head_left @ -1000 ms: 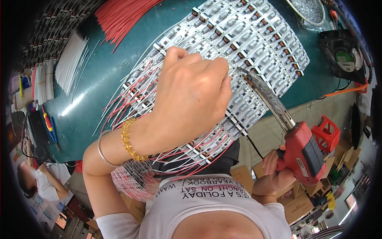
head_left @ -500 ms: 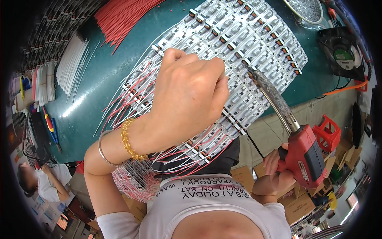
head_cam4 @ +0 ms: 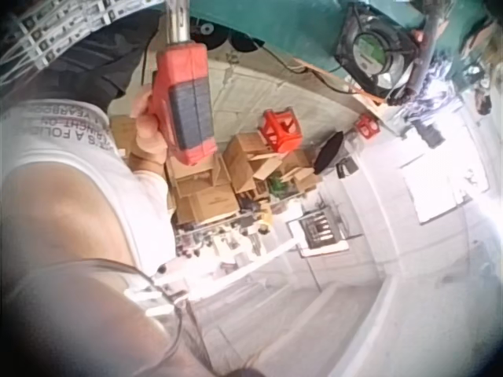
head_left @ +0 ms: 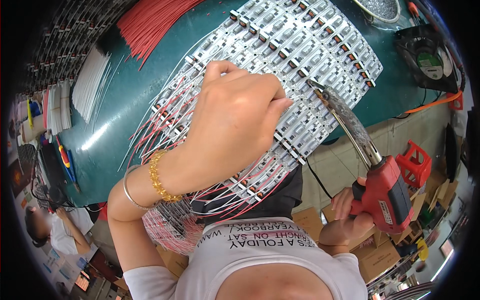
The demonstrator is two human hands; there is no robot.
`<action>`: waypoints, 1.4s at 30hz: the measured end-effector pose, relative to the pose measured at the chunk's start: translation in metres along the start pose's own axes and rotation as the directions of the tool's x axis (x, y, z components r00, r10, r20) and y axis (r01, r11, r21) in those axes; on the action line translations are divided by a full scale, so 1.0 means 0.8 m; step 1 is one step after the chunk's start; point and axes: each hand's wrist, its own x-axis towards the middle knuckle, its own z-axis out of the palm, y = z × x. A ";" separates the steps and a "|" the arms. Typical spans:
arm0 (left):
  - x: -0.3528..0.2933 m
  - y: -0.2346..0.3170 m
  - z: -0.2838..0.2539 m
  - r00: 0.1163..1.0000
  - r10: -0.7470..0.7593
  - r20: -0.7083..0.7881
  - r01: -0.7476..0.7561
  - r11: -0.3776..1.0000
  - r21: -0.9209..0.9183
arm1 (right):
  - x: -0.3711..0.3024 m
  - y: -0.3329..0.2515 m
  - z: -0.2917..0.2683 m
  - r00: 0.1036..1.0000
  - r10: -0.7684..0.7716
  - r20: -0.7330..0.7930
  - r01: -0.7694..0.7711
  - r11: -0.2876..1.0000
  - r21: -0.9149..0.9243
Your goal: The person uses a soldering iron to attach red and white wires to a grid of electronic components on a workbench. They repeatedly pick up individual wires, position them against the component terminals, and apply the soldering iron to secure the connections.
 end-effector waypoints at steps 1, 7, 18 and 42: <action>0.001 0.002 0.005 1.000 -0.007 -0.008 0.007 1.000 0.014 | -0.002 0.001 -0.001 1.000 0.003 -0.005 -0.003 1.000 0.002; 0.005 0.007 0.014 0.999 0.023 -0.024 -0.022 0.997 0.072 | 0.000 0.005 -0.001 0.999 -0.043 0.024 0.041 0.998 0.051; 0.004 0.007 0.017 1.000 -0.008 -0.015 0.009 0.997 0.078 | -0.005 0.008 -0.002 0.996 -0.059 0.061 0.058 0.998 0.022; 0.007 0.013 0.023 0.998 0.042 -0.042 -0.039 0.998 0.056 | -0.010 0.005 -0.012 0.998 -0.056 0.033 0.053 0.994 0.092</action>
